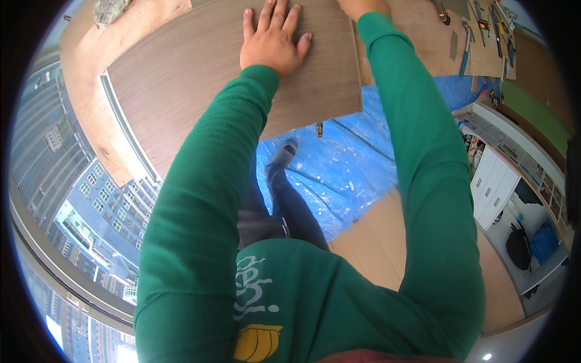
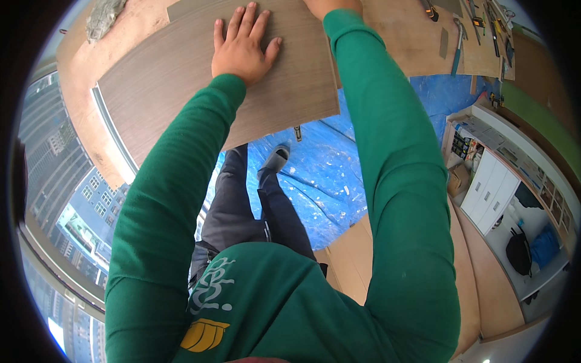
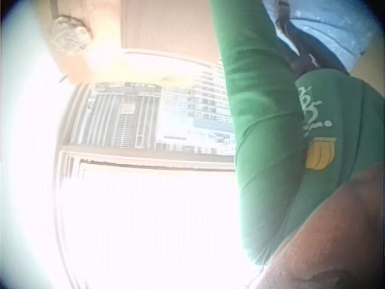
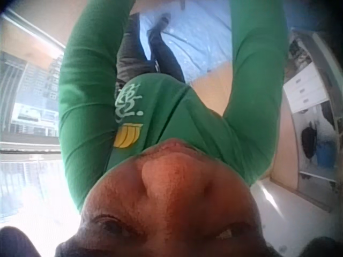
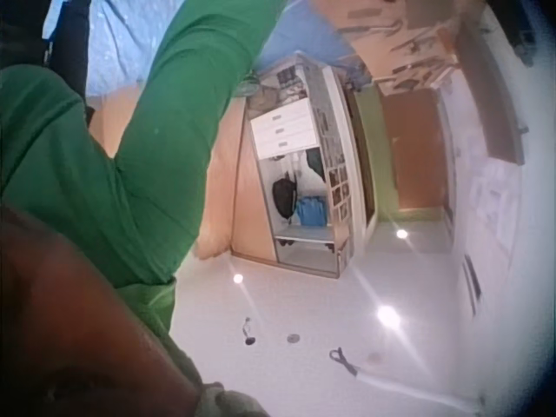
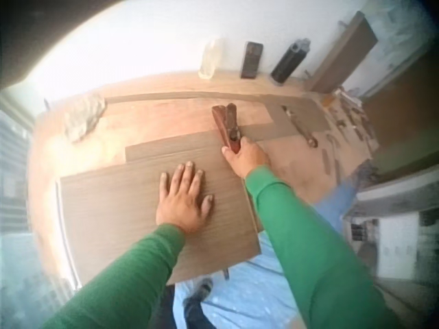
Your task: The person assembles a wooden shelf by cutting a piece of wood, hammering nails into it, and using a hand plane to smooth the edges. The person then attaches the shelf to a larger wooden structure.
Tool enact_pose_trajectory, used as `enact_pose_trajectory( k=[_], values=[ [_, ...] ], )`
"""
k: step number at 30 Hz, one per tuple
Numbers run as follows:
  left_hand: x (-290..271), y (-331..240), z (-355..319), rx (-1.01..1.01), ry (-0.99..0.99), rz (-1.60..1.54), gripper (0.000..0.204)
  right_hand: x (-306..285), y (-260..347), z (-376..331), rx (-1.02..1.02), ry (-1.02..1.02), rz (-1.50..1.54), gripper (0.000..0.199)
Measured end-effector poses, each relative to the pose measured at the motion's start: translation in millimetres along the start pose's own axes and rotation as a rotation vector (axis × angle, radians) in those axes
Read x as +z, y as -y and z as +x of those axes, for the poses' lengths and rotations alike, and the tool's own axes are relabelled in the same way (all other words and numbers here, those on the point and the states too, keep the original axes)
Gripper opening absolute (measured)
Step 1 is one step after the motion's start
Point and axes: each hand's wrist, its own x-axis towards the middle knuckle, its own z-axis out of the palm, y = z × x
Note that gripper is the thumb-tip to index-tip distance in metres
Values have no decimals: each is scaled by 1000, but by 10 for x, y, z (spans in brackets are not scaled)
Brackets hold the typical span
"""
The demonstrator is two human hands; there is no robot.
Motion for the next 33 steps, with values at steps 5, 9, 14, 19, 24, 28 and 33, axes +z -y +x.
enact_pose_trajectory(
  k=[5, 9, 14, 19, 24, 28, 33],
  values=[
    [-72, -9, 59, 23, -49, -194, 67, 84, -138, -18, -23, -58, -25, 61],
    [-40, -6, -2, 7, -36, -202, 69, 150, -128, -18, -30, -93, -27, 63],
    [-72, -32, -8, -5, -21, -167, 69, 169, -166, -68, -45, -81, -21, 64],
    [-65, -42, 10, -4, 19, -169, 69, 230, -274, -146, -63, -131, -33, 60],
    [-67, -45, 1, -16, 28, -158, 70, 213, -314, -386, -86, -124, 85, 53],
    [-84, -46, 0, -25, 39, -156, 70, 199, -362, -688, -121, -148, 202, 50],
    [-98, -67, -2, -22, 31, -152, 69, 275, -551, -986, -33, -110, 116, 50]
  ],
)
